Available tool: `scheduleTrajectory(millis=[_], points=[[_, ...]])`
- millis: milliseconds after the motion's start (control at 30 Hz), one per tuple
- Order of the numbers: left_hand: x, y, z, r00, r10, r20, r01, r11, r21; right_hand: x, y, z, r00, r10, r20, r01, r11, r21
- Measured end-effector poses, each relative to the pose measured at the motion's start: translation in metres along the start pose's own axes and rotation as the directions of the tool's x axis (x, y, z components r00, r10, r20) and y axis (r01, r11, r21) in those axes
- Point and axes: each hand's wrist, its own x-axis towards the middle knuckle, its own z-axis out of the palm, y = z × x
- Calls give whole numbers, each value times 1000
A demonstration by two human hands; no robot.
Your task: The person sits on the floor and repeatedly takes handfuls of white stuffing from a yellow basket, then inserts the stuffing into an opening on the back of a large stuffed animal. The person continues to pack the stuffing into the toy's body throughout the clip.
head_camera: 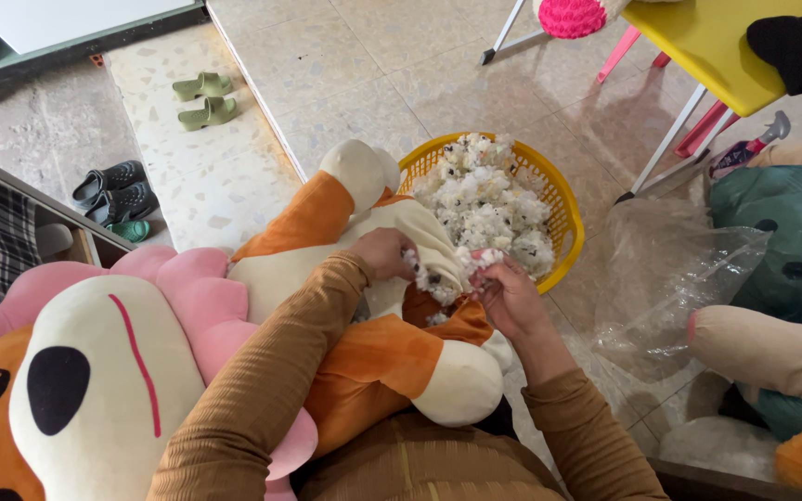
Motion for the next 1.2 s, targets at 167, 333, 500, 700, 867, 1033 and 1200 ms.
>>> scheduleTrajectory(millis=[167,333,500,700,867,1033,1200], points=[[5,13,-5,967,-127,222,170,968,-186,-1,7,-6,994,108,-6,-108,994,4],[25,15,0,948,-94,306,171,957,-236,5,13,-34,994,98,38,-99,995,31],[80,10,19,986,-134,103,166,883,-440,32,-3,-72,997,-71,-16,72,993,92],[135,20,44,998,-9,-68,-4,981,-192,67,-34,-97,961,-205,-184,62,810,-583],[110,20,53,970,128,-206,-133,991,-10,65,-27,-104,955,-270,124,263,572,-777],[52,0,55,974,-121,191,81,975,207,23,6,-71,975,11,222,180,541,-821],[5,-5,71,963,-145,227,71,949,307,5,26,17,855,-49,516,517,144,-844]])
